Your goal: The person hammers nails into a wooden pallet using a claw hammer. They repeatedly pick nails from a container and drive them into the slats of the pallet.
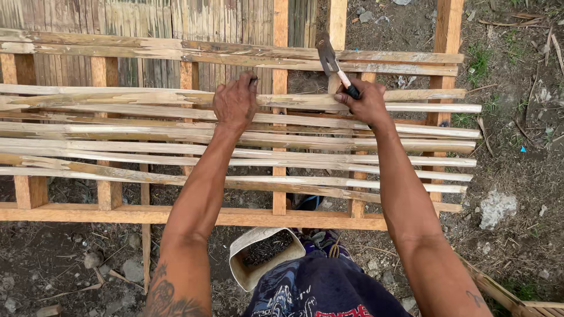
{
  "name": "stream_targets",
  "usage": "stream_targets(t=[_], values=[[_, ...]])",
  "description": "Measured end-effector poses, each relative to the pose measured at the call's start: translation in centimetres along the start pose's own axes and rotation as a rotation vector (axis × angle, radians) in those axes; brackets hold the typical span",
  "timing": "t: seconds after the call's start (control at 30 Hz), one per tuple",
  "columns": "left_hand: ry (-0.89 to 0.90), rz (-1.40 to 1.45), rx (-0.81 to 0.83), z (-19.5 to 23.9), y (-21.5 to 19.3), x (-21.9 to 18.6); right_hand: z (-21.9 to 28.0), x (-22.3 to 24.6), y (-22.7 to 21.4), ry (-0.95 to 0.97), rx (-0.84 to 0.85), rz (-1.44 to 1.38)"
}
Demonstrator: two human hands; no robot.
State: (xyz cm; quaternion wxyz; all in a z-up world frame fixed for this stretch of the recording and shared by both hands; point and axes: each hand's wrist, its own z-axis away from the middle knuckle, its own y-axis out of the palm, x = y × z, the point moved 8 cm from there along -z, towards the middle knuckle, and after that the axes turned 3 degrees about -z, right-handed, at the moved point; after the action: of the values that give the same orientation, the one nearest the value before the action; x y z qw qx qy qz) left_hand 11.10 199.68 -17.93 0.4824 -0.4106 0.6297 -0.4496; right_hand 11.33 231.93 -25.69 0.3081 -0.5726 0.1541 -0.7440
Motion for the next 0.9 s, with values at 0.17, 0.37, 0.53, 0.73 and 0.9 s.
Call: stream_targets(t=[0.17,0.37,0.53,0.73,0.9], values=[[0.028,-0.051,-0.061,-1.1,-3.3,-4.2,1.3,-1.2,-2.7,-0.031,0.045,-0.393],[-0.008,-0.005,0.055,-3.3,0.0,-4.2,-0.1,-2.7,-3.6,-0.131,-0.104,0.005],[0.015,-0.010,0.070,-4.2,2.9,-0.4,-1.0,-3.6,-0.1,0.002,-0.099,-0.018],[-0.092,-0.065,0.272,-4.6,5.5,4.5,-2.4,-0.6,2.8,0.042,-0.051,0.144],[0.103,-0.108,-0.103,-3.3,3.2,2.0,-1.8,1.5,3.2,-0.133,-0.172,0.159]])
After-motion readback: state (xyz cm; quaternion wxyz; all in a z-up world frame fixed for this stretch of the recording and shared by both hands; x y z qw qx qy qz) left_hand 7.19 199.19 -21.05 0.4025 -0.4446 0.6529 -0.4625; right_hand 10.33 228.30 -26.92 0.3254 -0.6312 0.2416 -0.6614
